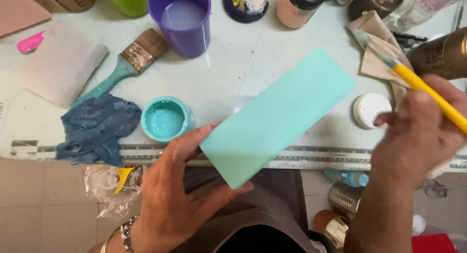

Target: Painting a small wooden box with teal paint using a paintbrush

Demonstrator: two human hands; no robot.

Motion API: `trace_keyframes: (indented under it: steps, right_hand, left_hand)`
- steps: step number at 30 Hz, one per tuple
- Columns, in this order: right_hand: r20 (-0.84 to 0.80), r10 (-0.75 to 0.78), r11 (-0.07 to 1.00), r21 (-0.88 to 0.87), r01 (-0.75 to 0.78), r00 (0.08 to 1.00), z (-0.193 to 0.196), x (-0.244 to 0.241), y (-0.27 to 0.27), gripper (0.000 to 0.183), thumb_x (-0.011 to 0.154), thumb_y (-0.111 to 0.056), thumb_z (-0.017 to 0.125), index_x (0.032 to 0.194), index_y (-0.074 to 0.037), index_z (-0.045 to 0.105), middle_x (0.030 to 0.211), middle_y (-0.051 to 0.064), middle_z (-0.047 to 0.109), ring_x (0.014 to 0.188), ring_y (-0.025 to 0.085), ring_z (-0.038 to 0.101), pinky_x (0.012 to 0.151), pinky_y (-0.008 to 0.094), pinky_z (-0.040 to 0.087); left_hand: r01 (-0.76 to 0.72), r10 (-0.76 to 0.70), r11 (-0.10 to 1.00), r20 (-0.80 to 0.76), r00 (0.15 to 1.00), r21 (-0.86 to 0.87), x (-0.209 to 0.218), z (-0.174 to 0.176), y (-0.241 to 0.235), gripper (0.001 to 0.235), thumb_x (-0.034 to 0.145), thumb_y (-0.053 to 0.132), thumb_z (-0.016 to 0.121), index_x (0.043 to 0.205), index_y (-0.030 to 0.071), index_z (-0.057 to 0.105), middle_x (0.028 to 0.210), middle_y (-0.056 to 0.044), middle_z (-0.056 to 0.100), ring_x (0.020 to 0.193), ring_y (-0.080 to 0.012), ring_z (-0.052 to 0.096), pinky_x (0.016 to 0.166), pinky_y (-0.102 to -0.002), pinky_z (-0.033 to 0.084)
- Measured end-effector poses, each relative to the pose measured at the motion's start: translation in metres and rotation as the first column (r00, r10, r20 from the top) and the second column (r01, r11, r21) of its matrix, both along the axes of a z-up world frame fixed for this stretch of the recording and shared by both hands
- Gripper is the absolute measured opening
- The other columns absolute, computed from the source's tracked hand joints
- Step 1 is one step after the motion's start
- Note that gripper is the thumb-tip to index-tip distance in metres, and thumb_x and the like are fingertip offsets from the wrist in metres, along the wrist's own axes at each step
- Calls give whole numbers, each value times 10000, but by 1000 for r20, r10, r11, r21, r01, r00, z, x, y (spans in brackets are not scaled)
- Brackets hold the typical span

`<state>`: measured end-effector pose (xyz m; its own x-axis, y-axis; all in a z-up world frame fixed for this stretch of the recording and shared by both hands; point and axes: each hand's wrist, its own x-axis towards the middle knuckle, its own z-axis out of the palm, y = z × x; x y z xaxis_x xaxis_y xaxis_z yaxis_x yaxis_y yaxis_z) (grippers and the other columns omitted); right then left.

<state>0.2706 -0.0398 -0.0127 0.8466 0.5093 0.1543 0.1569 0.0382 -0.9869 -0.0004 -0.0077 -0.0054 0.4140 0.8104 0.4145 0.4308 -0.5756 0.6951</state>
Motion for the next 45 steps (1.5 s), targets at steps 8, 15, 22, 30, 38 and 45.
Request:
trace_keyframes:
  steps: [8, 15, 22, 30, 38, 45]
  right_hand:
    - [501, 43, 999, -8, -45, 864, -29, -28, -81, 223, 996, -143, 411, 1026, 76, 377, 794, 265, 446, 541, 263, 472, 524, 336, 462]
    - [744, 351, 935, -252, -248, 568, -47, -39, -66, 141, 925, -62, 496, 954, 75, 480, 788, 189, 594, 657, 256, 607, 613, 307, 483]
    - [673, 407, 913, -277, -300, 618, -29, -49, -63, 142, 885, -49, 460, 786, 51, 478, 611, 139, 562, 471, 171, 511, 420, 251, 395]
    - [606, 534, 844, -419, -333, 589, -26, -51, -55, 128, 916, -124, 465, 875, -5, 448, 677, 91, 568, 507, 141, 504, 470, 234, 389]
    - [707, 505, 855, -487, -176, 495, -32, -42, -51, 134, 959, -112, 474, 896, 6, 458, 689, 96, 552, 473, 137, 465, 381, 230, 340]
    - [654, 456, 886, -398, -239, 603, -20, -42, -51, 159, 946, -67, 464, 892, 79, 494, 760, 183, 565, 639, 231, 533, 559, 288, 403]
  left_hand:
    - [-47, 44, 996, -39, 998, -82, -2, 3, 9, 800, 630, 355, 819, 1214, -7, 410, 1186, -126, 540, 829, -180, 678, 741, -275, 557]
    - [-66, 71, 979, 17, 997, -194, -2, 5, 12, 804, 619, 320, 811, 1223, -7, 394, 1156, -131, 547, 857, -175, 694, 683, -246, 543]
    - [-37, 37, 997, -3, 999, -72, -3, 3, 12, 786, 661, 378, 785, 1205, -41, 402, 1179, -141, 548, 817, -189, 653, 753, -287, 562]
    - [-17, 19, 998, 36, 999, -59, -3, -1, 11, 801, 640, 378, 825, 1203, -16, 411, 1141, -136, 576, 859, -188, 631, 749, -278, 557]
    - [-17, 18, 999, 27, 999, -30, -2, 0, 11, 773, 670, 397, 810, 1204, 1, 416, 1137, -126, 580, 827, -180, 619, 720, -267, 552]
    - [6, -5, 1000, 46, 999, -21, -2, 2, 12, 749, 700, 381, 784, 1204, -15, 396, 1141, -146, 569, 869, -206, 629, 753, -287, 562]
